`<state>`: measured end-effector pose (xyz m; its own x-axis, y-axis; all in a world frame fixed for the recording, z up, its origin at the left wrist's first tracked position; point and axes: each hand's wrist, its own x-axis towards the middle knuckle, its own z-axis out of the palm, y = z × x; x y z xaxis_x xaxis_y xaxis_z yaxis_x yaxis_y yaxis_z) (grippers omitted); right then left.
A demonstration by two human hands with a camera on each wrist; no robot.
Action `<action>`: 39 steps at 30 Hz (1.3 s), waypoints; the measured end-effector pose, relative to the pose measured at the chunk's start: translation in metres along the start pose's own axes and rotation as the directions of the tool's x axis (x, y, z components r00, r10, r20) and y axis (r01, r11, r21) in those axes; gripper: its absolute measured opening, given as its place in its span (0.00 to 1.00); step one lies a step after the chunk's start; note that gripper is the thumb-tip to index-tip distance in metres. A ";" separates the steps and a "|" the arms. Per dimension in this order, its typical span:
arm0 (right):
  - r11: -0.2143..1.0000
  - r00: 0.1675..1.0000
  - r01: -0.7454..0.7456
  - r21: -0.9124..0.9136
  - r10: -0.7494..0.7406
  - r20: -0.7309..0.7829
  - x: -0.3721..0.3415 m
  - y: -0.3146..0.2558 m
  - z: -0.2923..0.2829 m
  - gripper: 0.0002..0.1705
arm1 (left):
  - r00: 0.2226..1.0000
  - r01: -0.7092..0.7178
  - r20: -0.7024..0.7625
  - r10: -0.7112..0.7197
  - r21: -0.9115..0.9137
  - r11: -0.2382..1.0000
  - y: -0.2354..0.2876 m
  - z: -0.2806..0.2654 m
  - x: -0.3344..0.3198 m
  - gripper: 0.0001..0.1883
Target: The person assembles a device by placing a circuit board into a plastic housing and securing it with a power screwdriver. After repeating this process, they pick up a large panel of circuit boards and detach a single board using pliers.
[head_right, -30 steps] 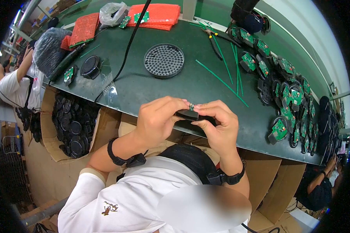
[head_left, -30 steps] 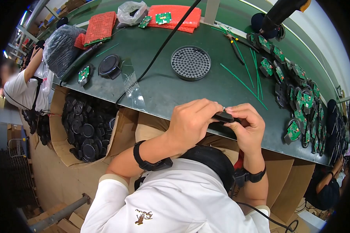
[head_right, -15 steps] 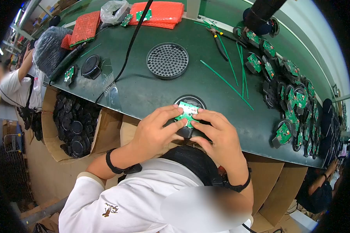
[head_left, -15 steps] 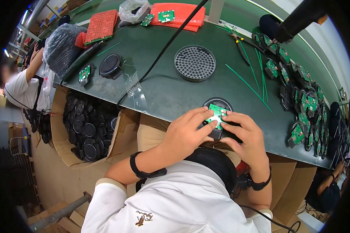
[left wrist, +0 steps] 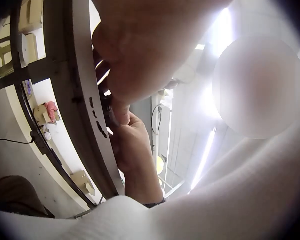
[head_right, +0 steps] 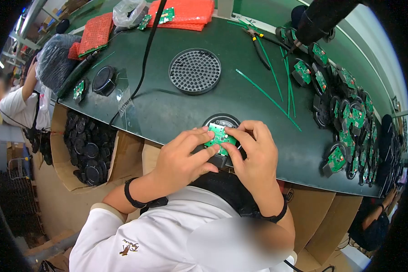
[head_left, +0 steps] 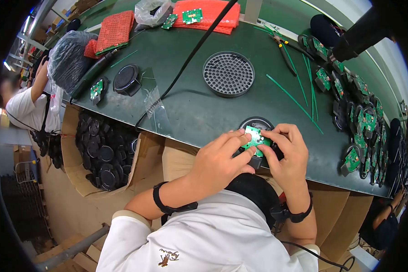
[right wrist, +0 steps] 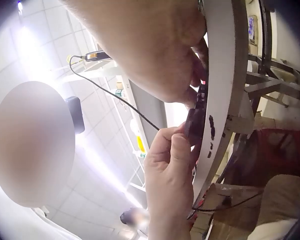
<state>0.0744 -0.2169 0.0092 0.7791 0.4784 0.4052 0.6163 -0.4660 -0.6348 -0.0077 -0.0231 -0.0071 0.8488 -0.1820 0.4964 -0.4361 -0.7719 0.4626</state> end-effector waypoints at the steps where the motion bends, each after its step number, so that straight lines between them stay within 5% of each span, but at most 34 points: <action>1: 1.000 1.000 0.002 0.007 -0.002 0.014 0.001 0.001 -0.001 0.21 | 1.000 0.000 -0.004 0.000 -0.008 1.000 0.000 0.001 0.001 0.26; 11: 0.999 1.000 0.012 0.043 -0.013 0.022 0.004 0.009 -0.002 0.20 | 0.994 0.104 -0.010 -0.105 -0.088 0.991 -0.002 0.000 -0.002 0.32; 39: 0.993 0.998 -0.056 0.103 0.055 0.011 0.006 0.008 -0.003 0.17 | 0.997 -0.049 -0.059 0.049 -0.003 0.999 -0.011 0.007 -0.007 0.29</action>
<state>0.0840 -0.2202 0.0082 0.8105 0.4605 0.3620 0.5565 -0.4126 -0.7212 -0.0070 -0.0176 -0.0209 0.8077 -0.1832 0.5605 -0.4779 -0.7602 0.4402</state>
